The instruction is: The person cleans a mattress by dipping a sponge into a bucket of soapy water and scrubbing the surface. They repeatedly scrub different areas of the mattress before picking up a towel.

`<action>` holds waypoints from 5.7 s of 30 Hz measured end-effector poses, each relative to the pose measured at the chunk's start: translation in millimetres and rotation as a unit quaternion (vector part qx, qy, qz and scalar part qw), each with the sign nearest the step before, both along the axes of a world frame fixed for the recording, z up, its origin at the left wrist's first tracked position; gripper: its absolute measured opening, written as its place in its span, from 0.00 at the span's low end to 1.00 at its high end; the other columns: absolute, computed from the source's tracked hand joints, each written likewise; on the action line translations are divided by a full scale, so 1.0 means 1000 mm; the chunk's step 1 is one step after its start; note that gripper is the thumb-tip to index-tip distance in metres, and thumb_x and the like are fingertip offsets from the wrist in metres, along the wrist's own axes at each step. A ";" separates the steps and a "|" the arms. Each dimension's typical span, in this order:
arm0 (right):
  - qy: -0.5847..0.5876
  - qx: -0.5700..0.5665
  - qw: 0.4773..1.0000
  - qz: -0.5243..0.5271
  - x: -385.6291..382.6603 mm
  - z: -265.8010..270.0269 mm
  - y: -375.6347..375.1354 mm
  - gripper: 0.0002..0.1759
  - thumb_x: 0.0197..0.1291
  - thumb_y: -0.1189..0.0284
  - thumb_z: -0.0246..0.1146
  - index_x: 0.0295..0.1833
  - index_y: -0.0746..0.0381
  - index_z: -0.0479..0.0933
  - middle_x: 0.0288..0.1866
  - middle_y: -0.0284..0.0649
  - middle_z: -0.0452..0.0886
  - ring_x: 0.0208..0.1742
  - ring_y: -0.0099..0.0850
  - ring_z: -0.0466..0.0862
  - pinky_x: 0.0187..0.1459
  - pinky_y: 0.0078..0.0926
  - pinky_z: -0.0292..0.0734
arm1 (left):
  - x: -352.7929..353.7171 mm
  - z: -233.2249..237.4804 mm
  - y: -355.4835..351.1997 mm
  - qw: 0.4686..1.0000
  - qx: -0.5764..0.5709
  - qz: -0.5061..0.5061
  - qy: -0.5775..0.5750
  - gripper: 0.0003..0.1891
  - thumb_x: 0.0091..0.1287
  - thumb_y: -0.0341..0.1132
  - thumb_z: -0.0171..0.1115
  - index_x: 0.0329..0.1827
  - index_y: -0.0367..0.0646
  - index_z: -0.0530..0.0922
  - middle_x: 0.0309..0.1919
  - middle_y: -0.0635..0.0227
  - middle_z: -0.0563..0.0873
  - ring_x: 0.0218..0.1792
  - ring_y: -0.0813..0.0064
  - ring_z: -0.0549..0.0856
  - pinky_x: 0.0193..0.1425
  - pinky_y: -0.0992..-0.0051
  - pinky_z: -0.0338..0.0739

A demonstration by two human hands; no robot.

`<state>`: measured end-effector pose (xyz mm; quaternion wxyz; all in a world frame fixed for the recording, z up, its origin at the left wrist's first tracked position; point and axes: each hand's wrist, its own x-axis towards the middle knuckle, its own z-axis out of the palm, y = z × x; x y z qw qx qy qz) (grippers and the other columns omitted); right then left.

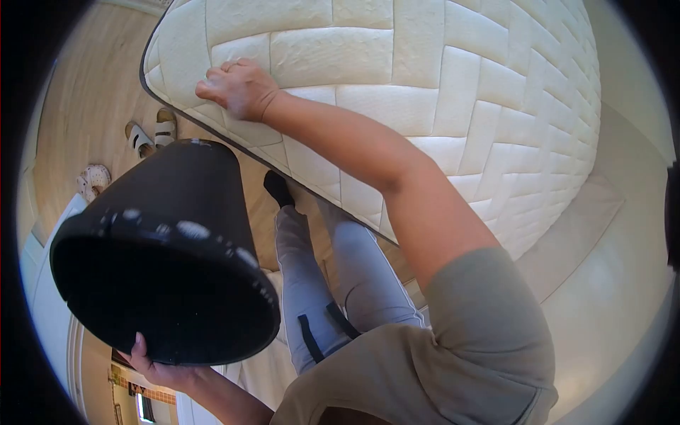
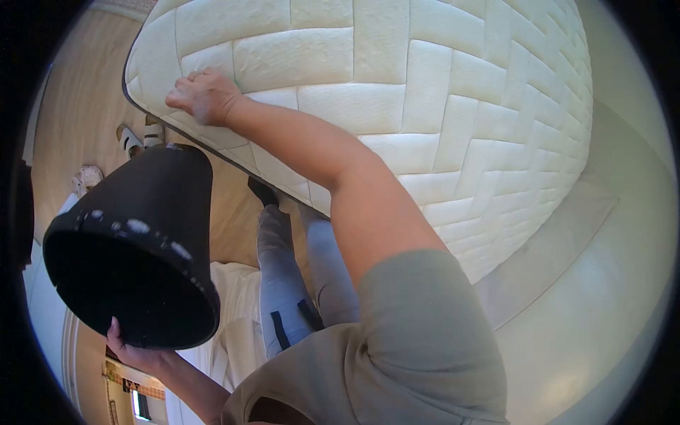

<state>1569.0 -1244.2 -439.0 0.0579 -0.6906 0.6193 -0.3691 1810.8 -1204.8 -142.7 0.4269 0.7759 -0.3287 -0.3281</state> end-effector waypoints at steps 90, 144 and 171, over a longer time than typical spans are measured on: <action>-0.402 0.452 0.573 -0.553 0.105 0.374 0.668 0.29 0.39 0.51 0.72 0.41 0.64 0.80 0.38 0.47 0.82 0.37 0.37 0.82 0.40 0.32 0.76 | -0.022 -0.004 0.027 0.888 0.018 -0.399 0.228 0.29 0.52 0.23 0.54 0.62 0.39 0.68 0.45 0.60 0.79 0.40 0.68 0.81 0.40 0.73 0.79; -0.396 0.233 0.733 -0.501 -0.026 0.257 1.021 0.23 0.56 0.66 0.58 0.55 0.64 0.68 0.53 0.54 0.75 0.53 0.48 0.77 0.53 0.39 0.71 | -0.275 0.101 0.888 0.290 0.056 -0.943 0.150 0.31 0.45 0.22 0.55 0.59 0.43 0.72 0.26 0.56 0.71 0.27 0.56 0.74 0.33 0.67 0.71; -0.189 0.583 0.754 -0.236 -0.193 0.318 1.106 0.23 0.55 0.70 0.57 0.56 0.65 0.69 0.47 0.56 0.78 0.48 0.49 0.79 0.51 0.38 0.75 | -0.359 0.049 0.914 0.711 -0.051 -0.701 0.031 0.29 0.47 0.21 0.51 0.58 0.38 0.74 0.27 0.62 0.76 0.24 0.73 0.75 0.30 0.76 0.71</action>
